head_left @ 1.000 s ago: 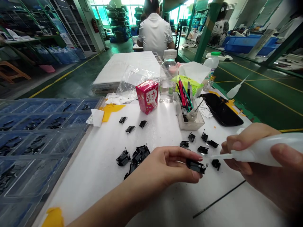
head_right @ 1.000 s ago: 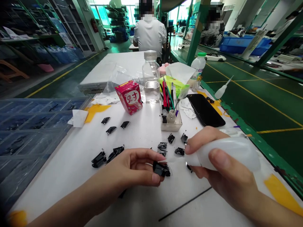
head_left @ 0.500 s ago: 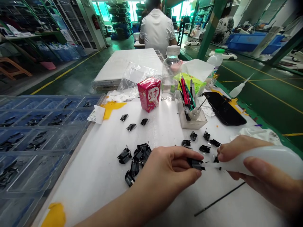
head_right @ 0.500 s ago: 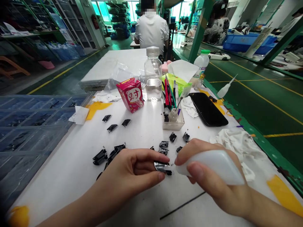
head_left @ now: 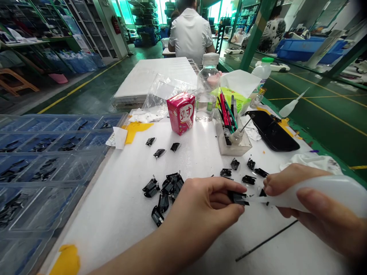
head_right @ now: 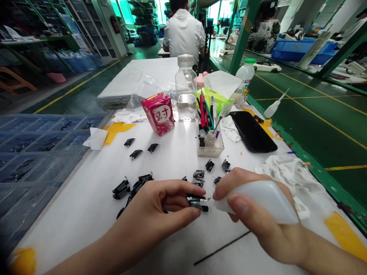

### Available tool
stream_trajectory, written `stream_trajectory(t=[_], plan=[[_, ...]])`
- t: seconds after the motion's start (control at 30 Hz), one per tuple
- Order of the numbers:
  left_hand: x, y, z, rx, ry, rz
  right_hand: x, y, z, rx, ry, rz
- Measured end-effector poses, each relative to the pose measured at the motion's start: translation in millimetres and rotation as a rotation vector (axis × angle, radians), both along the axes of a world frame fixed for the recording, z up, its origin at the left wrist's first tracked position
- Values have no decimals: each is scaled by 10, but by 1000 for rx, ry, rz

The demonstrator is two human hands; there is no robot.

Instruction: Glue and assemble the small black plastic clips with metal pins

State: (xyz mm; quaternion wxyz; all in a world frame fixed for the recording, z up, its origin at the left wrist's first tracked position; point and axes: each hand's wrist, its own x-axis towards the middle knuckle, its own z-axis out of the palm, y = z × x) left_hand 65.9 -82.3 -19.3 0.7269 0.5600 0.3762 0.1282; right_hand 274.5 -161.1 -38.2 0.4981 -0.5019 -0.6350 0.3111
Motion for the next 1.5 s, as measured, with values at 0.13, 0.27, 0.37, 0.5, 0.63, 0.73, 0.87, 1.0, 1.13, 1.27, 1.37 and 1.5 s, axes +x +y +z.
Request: stream_trajectory(t=[0.13, 0.27, 0.37, 0.5, 0.63, 0.73, 0.87, 1.0, 1.13, 1.27, 1.37, 1.5], plan=[[-2, 7, -2, 18, 8, -5, -1, 5, 7, 4, -3, 7], [-4, 5, -9, 6, 15, -4, 7, -6, 37, -13, 7, 17], [-10, 6, -1, 6, 22, -5, 23, -7, 52, -31, 15, 39], [-21, 8, 7, 17, 27, -4, 13, 0, 52, 9, 12, -19], [-24, -1, 0, 7, 20, 0, -38, 35, 53, 27, 36, -64], [-18, -7, -4, 4, 18, -10, -56, 53, 54, 25, 41, -79], [-6, -1, 2, -1, 21, -8, -42, 23, 53, 2, 43, -78], [-4, 11, 8, 5, 25, -16, -91, 19, 75, -70, -25, -124], [-2, 18, -1, 16, 32, -14, -184, 73, 109, -67, -87, -142], [1, 13, -5, 20, 31, -18, -148, 62, 103, -70, -98, -151], [0, 8, 4, 17, 25, -21, -51, 7, 73, -76, -51, -119], [-7, 18, 14, 19, 27, -23, 9, -21, 45, -27, 3, -74]])
